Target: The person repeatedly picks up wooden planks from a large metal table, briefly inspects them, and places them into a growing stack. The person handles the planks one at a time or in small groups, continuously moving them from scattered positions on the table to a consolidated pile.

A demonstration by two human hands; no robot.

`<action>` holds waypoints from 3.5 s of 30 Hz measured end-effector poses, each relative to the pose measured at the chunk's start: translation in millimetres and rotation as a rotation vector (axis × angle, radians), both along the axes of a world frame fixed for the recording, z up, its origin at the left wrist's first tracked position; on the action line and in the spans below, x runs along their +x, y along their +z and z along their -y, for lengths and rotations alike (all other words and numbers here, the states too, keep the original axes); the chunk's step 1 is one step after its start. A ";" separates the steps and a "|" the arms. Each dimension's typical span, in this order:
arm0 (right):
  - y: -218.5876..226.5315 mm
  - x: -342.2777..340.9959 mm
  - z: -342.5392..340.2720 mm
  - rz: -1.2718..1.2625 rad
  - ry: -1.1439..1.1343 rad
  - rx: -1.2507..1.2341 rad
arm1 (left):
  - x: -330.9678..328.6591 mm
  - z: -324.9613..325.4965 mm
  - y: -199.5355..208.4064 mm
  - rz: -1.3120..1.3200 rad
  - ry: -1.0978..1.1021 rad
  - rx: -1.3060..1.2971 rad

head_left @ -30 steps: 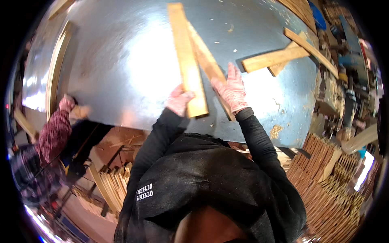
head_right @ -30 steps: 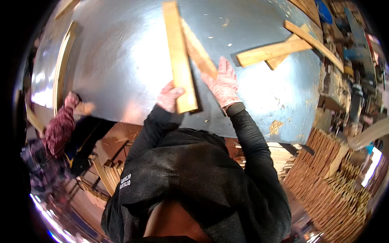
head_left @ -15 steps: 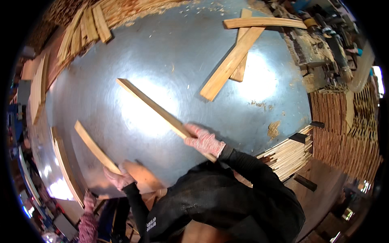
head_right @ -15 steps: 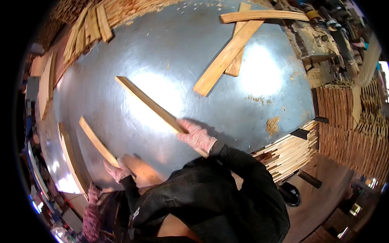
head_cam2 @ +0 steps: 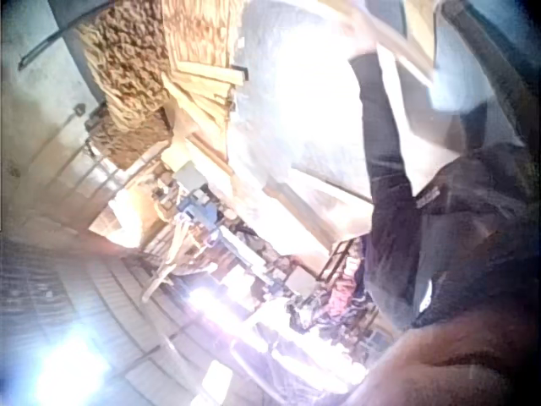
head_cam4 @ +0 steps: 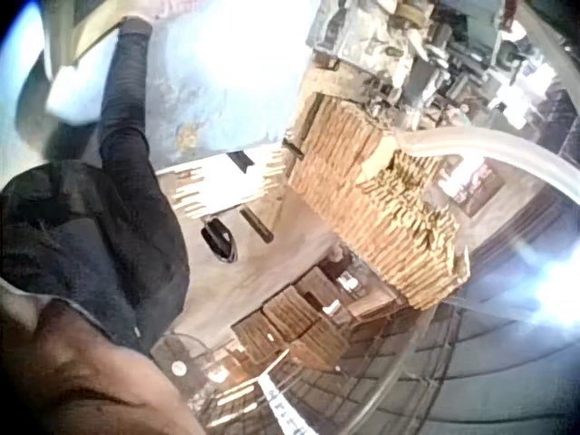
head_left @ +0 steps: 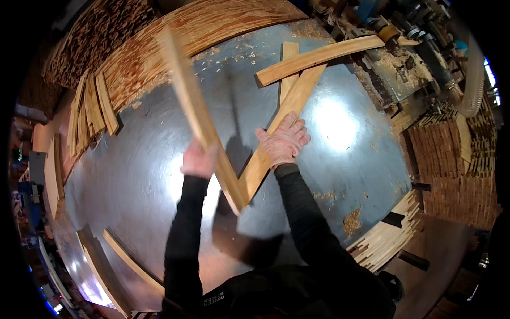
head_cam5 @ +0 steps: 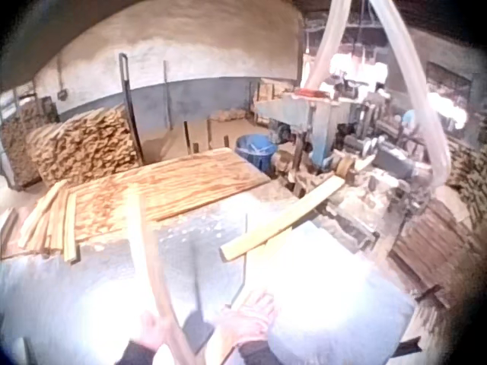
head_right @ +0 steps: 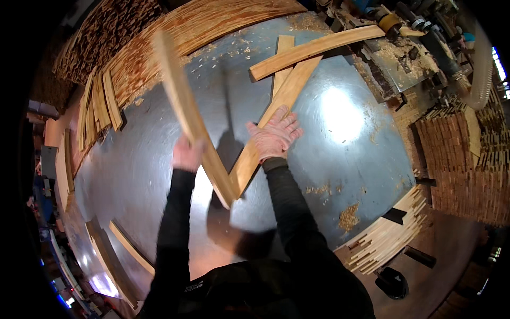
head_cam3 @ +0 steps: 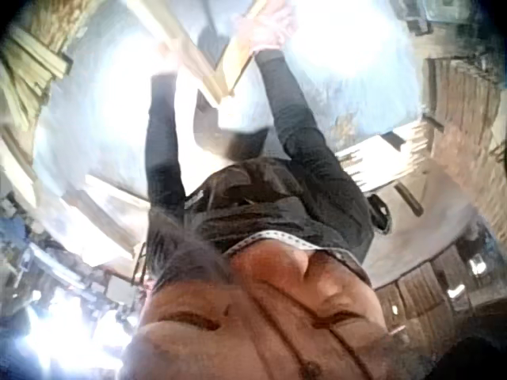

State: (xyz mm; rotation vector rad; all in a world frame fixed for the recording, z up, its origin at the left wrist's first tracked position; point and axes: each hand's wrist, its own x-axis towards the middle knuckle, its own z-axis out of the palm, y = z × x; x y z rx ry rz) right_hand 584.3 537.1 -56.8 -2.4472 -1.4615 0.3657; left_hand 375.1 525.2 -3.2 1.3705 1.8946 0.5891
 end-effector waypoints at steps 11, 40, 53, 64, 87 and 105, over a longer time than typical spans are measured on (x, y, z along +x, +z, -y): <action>-13.8 52.5 9.4 0.041 0.297 -0.094 | 184.0 -226.5 -79.3 -0.759 -0.512 0.428; -24.5 -65.1 264.2 -1.572 0.582 -0.568 | -31.7 337.7 -69.2 0.907 0.553 -0.016; -1.5 -141.7 216.3 -1.503 0.674 -0.534 | -96.5 390.9 -91.3 0.984 0.569 -0.032; -30.9 -154.1 251.1 -2.079 0.290 -1.120 | -104.7 420.9 -83.5 0.682 0.915 0.047; -26.2 -162.4 206.1 -0.880 1.349 -0.312 | -191.7 438.6 -33.3 -0.352 1.061 0.193; -62.2 -253.2 235.5 -0.196 1.750 0.286 | -150.4 492.1 -22.2 0.834 0.982 0.362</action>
